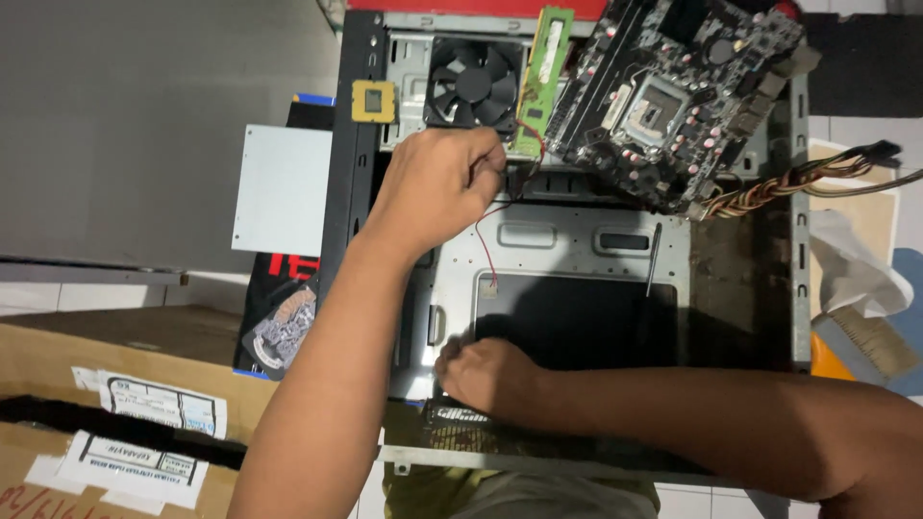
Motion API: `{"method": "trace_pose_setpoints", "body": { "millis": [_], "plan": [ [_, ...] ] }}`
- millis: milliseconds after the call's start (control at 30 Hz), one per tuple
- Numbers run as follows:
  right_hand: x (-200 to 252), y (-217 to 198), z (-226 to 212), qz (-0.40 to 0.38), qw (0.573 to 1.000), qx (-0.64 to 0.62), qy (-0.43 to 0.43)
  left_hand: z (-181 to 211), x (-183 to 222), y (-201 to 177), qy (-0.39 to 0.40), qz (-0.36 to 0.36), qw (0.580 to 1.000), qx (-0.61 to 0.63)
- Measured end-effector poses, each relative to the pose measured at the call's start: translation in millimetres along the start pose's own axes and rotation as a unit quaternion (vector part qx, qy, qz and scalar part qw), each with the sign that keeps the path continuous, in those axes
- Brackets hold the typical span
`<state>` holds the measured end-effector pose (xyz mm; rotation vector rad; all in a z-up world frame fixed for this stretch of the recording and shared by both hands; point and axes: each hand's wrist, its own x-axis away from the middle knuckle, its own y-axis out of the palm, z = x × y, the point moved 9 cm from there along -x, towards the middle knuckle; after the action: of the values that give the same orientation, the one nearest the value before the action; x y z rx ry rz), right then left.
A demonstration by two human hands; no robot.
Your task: Removing a metal bracket from inside a computer case by unscrewing it and pulling it out.
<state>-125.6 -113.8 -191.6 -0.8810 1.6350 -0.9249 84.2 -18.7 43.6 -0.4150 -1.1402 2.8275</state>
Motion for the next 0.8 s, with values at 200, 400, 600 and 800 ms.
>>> {"method": "trace_pose_setpoints", "body": {
  "millis": [200, 400, 600, 800],
  "plan": [
    [-30.3, -42.9, 20.3, -0.007, 0.999, 0.043, -0.008, -3.1, 0.7, 1.4, 0.009, 0.007, 1.0, 0.001],
    [-55.4, -123.9, 49.6, 0.168, 0.976, 0.125, -0.049, -8.5, 0.9, 2.0, 0.03, 0.021, 0.999, 0.021],
    [-25.5, -67.9, 49.7, 0.064, 0.993, 0.062, -0.075, -10.7, 0.5, 1.7, 0.026, 0.023, 0.999, 0.032],
    [-16.8, -30.9, 33.3, -0.117, 0.986, -0.093, -0.067, -10.5, 2.6, 4.0, 0.015, 0.025, 0.999, 0.023]
  ]
}}
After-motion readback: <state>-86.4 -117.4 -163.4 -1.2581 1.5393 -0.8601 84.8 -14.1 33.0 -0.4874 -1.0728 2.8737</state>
